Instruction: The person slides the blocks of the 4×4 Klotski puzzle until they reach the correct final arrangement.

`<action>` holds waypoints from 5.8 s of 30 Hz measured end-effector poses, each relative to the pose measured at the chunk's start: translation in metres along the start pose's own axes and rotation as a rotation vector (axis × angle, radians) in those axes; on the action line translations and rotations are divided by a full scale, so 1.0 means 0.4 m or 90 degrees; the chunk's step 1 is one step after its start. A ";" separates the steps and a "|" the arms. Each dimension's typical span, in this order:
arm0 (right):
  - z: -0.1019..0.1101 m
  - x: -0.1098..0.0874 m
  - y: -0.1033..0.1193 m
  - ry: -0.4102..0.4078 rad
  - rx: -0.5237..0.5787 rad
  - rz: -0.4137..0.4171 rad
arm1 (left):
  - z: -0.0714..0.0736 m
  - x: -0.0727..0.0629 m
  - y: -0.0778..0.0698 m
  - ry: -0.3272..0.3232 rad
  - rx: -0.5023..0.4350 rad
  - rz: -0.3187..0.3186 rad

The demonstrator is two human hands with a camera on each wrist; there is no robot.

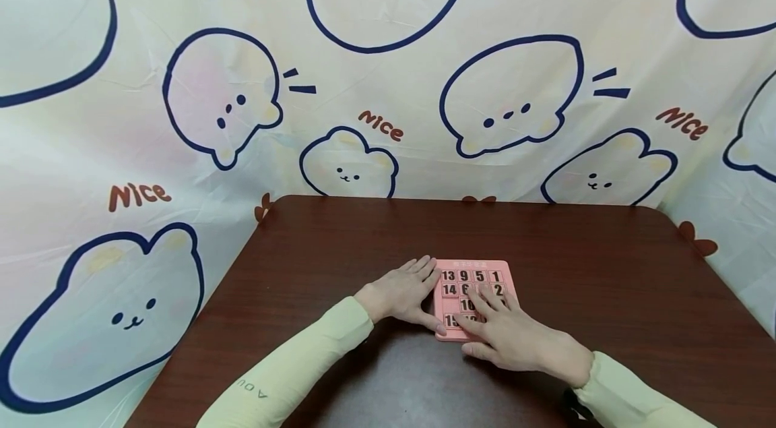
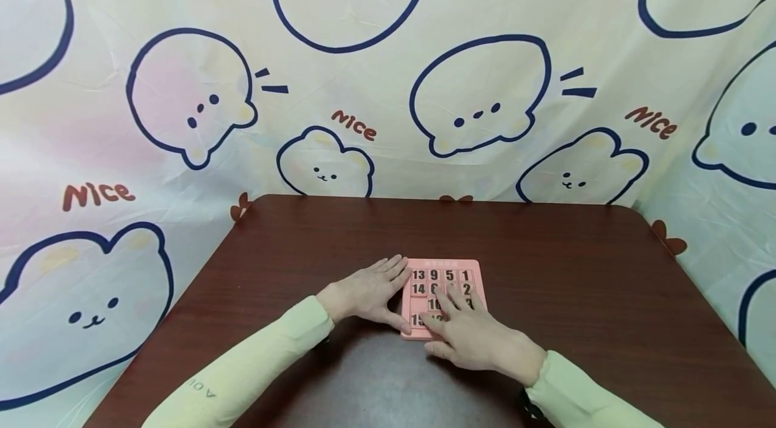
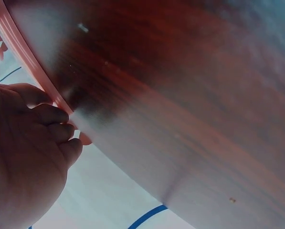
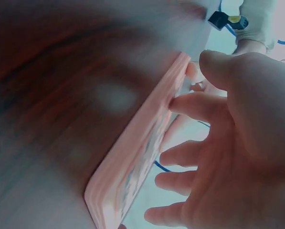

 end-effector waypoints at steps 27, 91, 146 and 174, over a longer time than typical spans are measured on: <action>0.015 0.102 -0.091 0.060 0.030 -0.082 | 0.000 0.007 -0.002 0.015 -0.001 -0.001; 0.014 0.102 -0.156 0.043 0.039 -0.125 | 0.001 -0.003 0.000 -0.001 -0.004 -0.008; 0.016 0.067 -0.193 0.018 0.076 -0.149 | -0.004 0.003 -0.001 0.007 -0.018 -0.004; 0.007 0.014 -0.243 -0.004 0.086 -0.185 | -0.004 0.006 -0.001 0.012 -0.002 0.000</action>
Point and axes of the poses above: each hand's wrist, its own x-axis towards the middle knuckle, its own z-axis out of the back of the hand, y = z × x, the point moved 8 cm from there along x, towards the middle knuckle, and after that the axes turned 13 degrees about y, right-handed, at the moved point
